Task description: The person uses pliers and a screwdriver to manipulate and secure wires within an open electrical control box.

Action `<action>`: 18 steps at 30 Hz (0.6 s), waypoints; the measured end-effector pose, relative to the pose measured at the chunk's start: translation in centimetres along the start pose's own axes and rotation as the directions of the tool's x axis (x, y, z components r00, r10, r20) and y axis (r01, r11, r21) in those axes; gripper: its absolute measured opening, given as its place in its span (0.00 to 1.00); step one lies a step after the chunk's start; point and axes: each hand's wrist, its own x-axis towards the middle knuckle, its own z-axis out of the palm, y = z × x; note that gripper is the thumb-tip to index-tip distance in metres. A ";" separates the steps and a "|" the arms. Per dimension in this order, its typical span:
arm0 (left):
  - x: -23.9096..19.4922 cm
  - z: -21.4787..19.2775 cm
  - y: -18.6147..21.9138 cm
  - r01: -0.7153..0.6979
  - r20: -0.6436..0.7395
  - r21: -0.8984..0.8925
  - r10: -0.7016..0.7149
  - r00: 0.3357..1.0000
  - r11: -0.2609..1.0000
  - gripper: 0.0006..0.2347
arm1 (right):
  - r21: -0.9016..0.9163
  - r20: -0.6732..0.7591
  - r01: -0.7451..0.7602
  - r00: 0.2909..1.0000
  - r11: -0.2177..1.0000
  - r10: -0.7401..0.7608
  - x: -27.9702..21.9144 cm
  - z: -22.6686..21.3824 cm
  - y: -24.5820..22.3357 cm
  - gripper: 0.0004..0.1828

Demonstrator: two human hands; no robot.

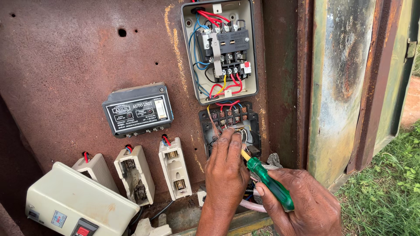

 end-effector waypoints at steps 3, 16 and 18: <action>0.2 -0.9 0.7 -0.019 -0.010 -0.018 0.019 1.000 1.000 0.23 | -0.021 0.001 0.066 0.998 0.998 -0.066 1.5 -0.6 -1.2 0.15; 3.8 -4.2 0.4 -0.242 -0.058 -0.202 0.235 0.970 0.949 0.09 | 0.824 -0.169 0.101 0.983 0.557 0.073 3.8 5.3 -4.8 0.20; 4.5 -4.2 -0.4 -0.131 0.045 -0.316 0.153 0.987 0.940 0.07 | 0.848 -0.114 0.119 0.993 0.516 -0.043 4.8 5.6 -3.8 0.19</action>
